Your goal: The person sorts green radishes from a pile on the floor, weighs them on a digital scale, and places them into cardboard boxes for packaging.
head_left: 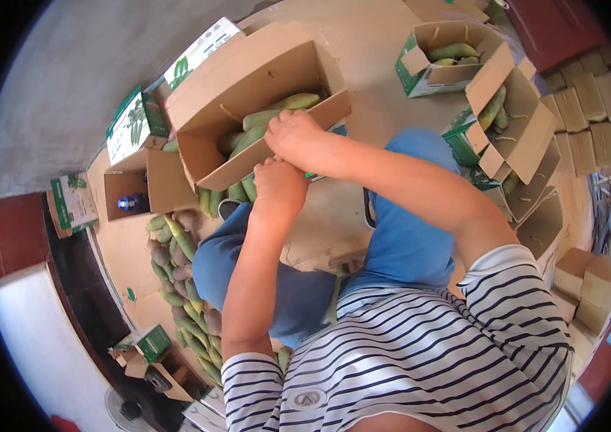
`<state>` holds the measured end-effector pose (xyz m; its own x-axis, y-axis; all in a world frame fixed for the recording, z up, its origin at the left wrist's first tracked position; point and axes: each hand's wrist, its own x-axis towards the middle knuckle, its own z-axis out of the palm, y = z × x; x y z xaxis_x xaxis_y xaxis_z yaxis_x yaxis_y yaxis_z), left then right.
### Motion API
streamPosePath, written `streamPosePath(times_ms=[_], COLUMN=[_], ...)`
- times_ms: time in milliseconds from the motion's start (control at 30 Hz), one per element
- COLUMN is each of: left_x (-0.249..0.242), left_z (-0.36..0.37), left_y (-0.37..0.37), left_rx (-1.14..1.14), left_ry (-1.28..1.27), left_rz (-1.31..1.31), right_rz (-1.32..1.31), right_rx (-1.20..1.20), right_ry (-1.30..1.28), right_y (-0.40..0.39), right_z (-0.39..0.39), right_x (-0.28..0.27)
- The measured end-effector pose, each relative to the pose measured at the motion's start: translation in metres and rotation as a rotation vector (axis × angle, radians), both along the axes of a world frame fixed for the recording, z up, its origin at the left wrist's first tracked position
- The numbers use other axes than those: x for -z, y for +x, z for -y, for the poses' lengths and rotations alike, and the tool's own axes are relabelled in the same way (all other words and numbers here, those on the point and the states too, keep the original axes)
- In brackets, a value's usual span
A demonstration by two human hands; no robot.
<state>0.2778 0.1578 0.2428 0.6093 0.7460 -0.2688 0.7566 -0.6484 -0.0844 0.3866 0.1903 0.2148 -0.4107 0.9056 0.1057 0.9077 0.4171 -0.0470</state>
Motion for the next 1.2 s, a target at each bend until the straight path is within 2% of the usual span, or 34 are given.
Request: streamPosePath(times_ms=[400, 500, 700, 800, 1200], left_x=[-0.004, -0.006, -0.011, -0.009, -0.003], left_z=[-0.003, -0.003, -0.001, -0.002, -0.002], left_y=[0.001, 0.003, 0.005, 0.001, -0.002], left_rx=[0.047, 0.035, 0.004, 0.020, 0.044], left_ry=[0.008, -0.006, -0.047, -0.039, 0.028], left_rz=[-0.027, -0.047, -0.002, 0.040, 0.011], right_rz=[0.077, -0.012, 0.034, 0.080, -0.008], right_rx=[0.000, 0.004, -0.014, 0.005, 0.029], right_ry=[-0.180, -0.170, -0.158, -0.052, -0.146], right_y=[-0.004, -0.002, -0.003, -0.003, 0.000], right_z=[-0.004, -0.004, -0.004, -0.001, -0.002], right_x=[-0.012, -0.007, -0.005, -0.005, -0.014])
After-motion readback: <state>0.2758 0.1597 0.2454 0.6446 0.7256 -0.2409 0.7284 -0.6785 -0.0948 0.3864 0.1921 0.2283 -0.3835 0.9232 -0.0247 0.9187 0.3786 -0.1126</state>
